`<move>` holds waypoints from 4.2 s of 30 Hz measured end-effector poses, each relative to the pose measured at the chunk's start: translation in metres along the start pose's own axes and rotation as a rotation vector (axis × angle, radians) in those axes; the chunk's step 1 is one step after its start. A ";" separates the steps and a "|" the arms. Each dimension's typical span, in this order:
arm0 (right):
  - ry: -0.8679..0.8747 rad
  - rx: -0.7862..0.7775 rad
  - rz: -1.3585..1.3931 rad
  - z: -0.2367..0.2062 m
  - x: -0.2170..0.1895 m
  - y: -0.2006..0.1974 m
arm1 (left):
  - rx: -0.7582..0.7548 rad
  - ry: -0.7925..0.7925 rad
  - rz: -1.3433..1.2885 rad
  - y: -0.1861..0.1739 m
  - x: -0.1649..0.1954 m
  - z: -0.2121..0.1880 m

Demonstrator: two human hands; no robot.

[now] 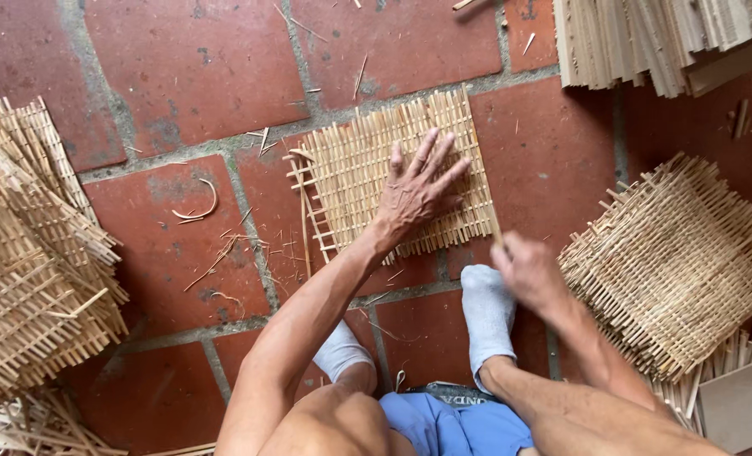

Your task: The person sits on a tiled floor weaving square bamboo mats. They hold a partially woven mat flat, insert thin bamboo strips through the weave, press strips into place, and tuck ends along the edges. When a mat is finished they set it onto a stack of completed mats and begin working on another one.

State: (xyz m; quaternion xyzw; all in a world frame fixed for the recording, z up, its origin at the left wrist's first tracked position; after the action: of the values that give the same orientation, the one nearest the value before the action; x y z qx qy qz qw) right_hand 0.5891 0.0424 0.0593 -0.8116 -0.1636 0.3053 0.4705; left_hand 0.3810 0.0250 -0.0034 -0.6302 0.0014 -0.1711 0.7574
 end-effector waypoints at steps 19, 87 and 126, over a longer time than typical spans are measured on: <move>0.161 -0.069 0.185 -0.016 0.011 0.045 | -0.107 0.044 -0.051 -0.014 0.011 0.008; 0.052 -0.419 0.293 0.013 -0.122 0.093 | -0.115 -0.061 -0.083 -0.028 -0.074 -0.087; -0.021 -0.437 0.281 0.019 -0.153 0.110 | -0.030 -0.042 -0.065 -0.024 -0.075 -0.089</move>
State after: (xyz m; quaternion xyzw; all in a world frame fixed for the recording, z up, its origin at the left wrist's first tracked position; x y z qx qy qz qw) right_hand 0.4581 -0.0847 0.0098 -0.9056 -0.1164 0.3332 0.2352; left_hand 0.2852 -0.0439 -0.0149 -0.6446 -0.0324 -0.1823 0.7417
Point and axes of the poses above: each hand's wrist, its own z-axis towards the middle knuckle, its own y-axis out of the palm, x = y × z, the point moved 6 cm from there along z, towards the middle knuckle, and after that the axes turned 10 degrees about y, right-handed, at the moved point
